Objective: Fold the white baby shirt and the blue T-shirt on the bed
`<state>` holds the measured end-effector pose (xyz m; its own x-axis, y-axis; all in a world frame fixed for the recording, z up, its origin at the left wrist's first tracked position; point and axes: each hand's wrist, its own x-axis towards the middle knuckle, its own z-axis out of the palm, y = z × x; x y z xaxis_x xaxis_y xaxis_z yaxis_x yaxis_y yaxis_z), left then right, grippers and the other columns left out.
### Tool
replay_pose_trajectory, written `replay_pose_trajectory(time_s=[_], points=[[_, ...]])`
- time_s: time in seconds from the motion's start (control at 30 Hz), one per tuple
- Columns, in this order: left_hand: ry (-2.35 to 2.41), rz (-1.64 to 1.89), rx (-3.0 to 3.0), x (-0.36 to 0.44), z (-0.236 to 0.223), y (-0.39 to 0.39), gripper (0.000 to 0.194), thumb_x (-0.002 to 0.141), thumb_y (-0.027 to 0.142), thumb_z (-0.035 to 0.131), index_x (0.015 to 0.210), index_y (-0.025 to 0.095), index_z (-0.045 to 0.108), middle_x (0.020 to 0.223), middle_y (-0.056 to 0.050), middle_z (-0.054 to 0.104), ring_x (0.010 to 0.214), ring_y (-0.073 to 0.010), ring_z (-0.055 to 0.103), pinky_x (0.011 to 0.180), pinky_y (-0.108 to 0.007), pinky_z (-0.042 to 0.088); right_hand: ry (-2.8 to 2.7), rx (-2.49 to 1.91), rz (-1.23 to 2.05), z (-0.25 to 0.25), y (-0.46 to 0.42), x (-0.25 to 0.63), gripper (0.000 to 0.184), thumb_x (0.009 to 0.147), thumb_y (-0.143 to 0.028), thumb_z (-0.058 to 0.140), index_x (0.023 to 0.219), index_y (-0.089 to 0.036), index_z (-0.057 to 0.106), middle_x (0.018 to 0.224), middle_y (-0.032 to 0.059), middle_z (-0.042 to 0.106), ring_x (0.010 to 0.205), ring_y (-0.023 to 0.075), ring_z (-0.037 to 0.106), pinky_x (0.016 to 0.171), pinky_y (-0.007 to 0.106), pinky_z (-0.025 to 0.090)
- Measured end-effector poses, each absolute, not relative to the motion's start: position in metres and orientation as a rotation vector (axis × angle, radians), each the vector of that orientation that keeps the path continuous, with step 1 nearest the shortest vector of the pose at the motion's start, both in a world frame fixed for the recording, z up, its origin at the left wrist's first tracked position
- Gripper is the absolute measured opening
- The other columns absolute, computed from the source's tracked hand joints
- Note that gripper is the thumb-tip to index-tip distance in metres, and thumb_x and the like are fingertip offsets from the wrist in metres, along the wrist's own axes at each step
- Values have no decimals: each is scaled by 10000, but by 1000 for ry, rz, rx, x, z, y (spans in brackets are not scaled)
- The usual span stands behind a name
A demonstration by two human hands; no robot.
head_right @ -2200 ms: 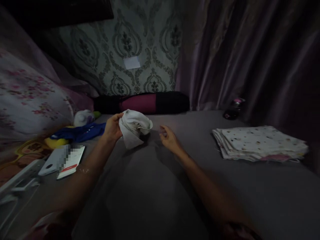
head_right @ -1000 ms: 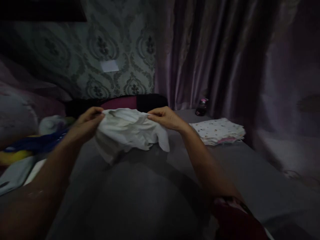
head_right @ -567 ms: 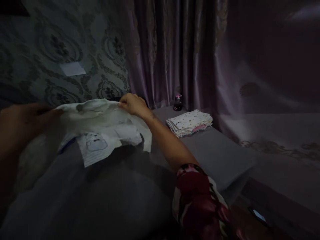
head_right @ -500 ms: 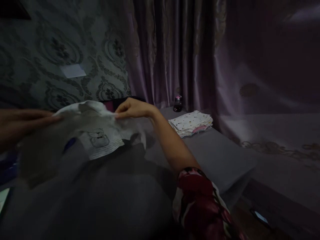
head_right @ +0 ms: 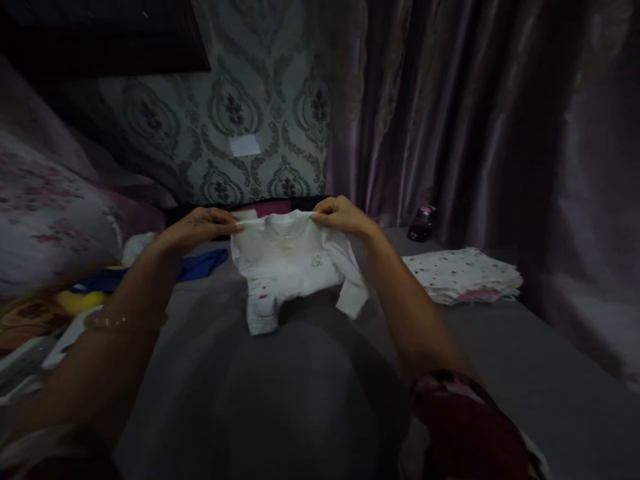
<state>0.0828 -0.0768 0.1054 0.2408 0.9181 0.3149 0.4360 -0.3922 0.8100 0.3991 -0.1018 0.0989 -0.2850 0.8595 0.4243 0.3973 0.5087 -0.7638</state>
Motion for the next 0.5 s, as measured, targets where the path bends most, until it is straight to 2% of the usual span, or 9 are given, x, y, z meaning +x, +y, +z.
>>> replay_pose_trajectory(time_s=[0.1, 0.2, 0.3, 0.33, 0.37, 0.43, 0.5], points=[[1051, 1069, 1875, 82, 105, -76, 366, 539, 472, 828, 716, 163, 747, 884, -86, 715, 892, -263, 657, 755, -342, 526, -1819, -972, 785, 96, -99, 403, 277, 691, -459, 782, 779, -198, 756, 965, 64, 709, 857, 173, 636, 750, 302, 527], [1109, 1063, 1887, 82, 106, -78, 322, 519, 434, 841, 618, 155, 713, 881, -77, 711, 891, -254, 654, 738, -313, 519, -1759, -1002, 762, 95, -97, 408, 288, 670, -477, 807, 765, -212, 749, 859, 46, 709, 795, 162, 633, 733, 306, 533], [1020, 1083, 1846, 77, 105, -77, 342, 574, 440, 816, 738, 149, 740, 1046, -87, 698, 926, -225, 639, 738, -283, 506, -1744, -1015, 691, 94, -89, 408, 315, 670, -497, 803, 753, -200, 737, 843, 42, 711, 794, 165, 633, 727, 300, 522], [1044, 1100, 1785, 75, 103, -74, 367, 578, 440, 811, 792, 149, 745, 1022, -78, 704, 880, -207, 636, 706, -270, 500, -1744, -1023, 658, 93, -84, 407, 332, 701, -514, 773, 766, -191, 734, 835, 44, 712, 796, 167, 632, 728, 299, 515], [1191, 1165, 1721, 74, 101, -71, 381, 534, 427, 825, 774, 144, 739, 882, -51, 710, 775, -179, 621, 639, -246, 480, -1740, -1048, 599, 91, -80, 405, 343, 741, -522, 732, 780, -181, 730, 810, 42, 707, 789, 167, 626, 724, 294, 503], [1434, 1276, 1671, 74, 96, -65, 389, 507, 396, 820, 789, 141, 733, 706, 1, 675, 688, -150, 584, 590, -218, 451, -1744, -1147, 404, 87, -71, 401, 323, 796, -479, 676, 769, -159, 714, 776, 35, 691, 784, 166, 610, 717, 277, 473], [1460, 1275, 1696, 79, 93, -64, 375, 550, 396, 783, 825, 148, 727, 655, 29, 657, 667, -139, 578, 595, -213, 459, -1756, -1254, 217, 82, -66, 397, 271, 841, -408, 616, 795, -157, 706, 801, 22, 685, 813, 159, 595, 737, 264, 443]])
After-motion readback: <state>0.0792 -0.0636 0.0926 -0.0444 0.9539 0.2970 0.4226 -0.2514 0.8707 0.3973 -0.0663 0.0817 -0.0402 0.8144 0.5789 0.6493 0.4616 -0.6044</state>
